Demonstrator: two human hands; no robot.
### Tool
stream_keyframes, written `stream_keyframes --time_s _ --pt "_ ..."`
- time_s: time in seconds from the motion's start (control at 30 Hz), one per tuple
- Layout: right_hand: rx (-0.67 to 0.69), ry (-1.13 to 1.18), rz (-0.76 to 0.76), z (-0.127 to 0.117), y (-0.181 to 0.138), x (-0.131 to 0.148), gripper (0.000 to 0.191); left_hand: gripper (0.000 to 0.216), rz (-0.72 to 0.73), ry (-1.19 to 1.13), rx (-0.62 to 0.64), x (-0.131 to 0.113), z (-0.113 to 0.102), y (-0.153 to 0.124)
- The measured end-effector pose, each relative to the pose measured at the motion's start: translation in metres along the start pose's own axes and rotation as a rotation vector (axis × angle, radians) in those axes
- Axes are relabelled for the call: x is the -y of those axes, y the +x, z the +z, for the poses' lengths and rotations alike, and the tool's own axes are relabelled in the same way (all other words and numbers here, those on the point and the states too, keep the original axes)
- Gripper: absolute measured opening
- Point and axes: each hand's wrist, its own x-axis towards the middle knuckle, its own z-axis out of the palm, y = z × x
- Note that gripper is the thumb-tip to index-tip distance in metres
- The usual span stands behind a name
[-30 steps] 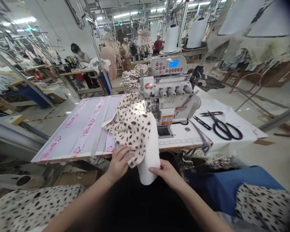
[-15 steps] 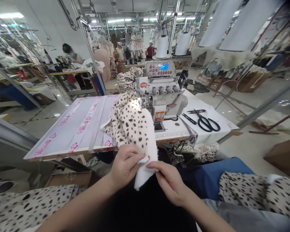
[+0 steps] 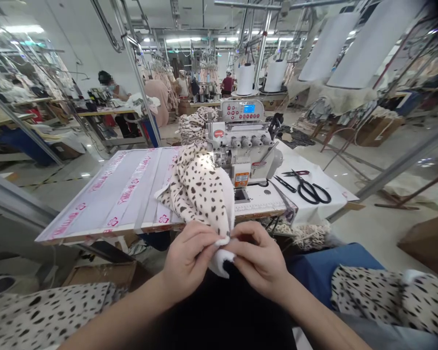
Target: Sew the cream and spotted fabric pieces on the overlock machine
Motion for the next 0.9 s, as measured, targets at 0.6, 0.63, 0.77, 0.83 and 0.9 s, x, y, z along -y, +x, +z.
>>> stream_keyframes --time_s 0.6,0.63,0.77,0.83,0.9 --pt "-0.093 0.020 0.044 0.001 0.011 0.001 0.013 0.024 0.031 0.072 -0.004 -0.009 -0.007 0.008" --pt "-0.088 0.030 0.045 0.001 0.012 0.001 0.014 0.023 0.029 0.079 -0.003 -0.010 -0.007 0.009" --pt "-0.055 0.077 0.044 0.000 0.013 0.001 0.015 0.020 0.033 0.084 0.009 -0.010 -0.006 0.010" --pt "-0.047 0.104 0.053 0.001 0.014 0.000 0.015 0.020 0.047 0.098 0.008 -0.010 -0.005 0.011" --pt "-0.055 0.131 0.073 0.001 0.014 0.000 0.015 0.021 0.060 0.130 0.000 -0.010 -0.005 0.011"
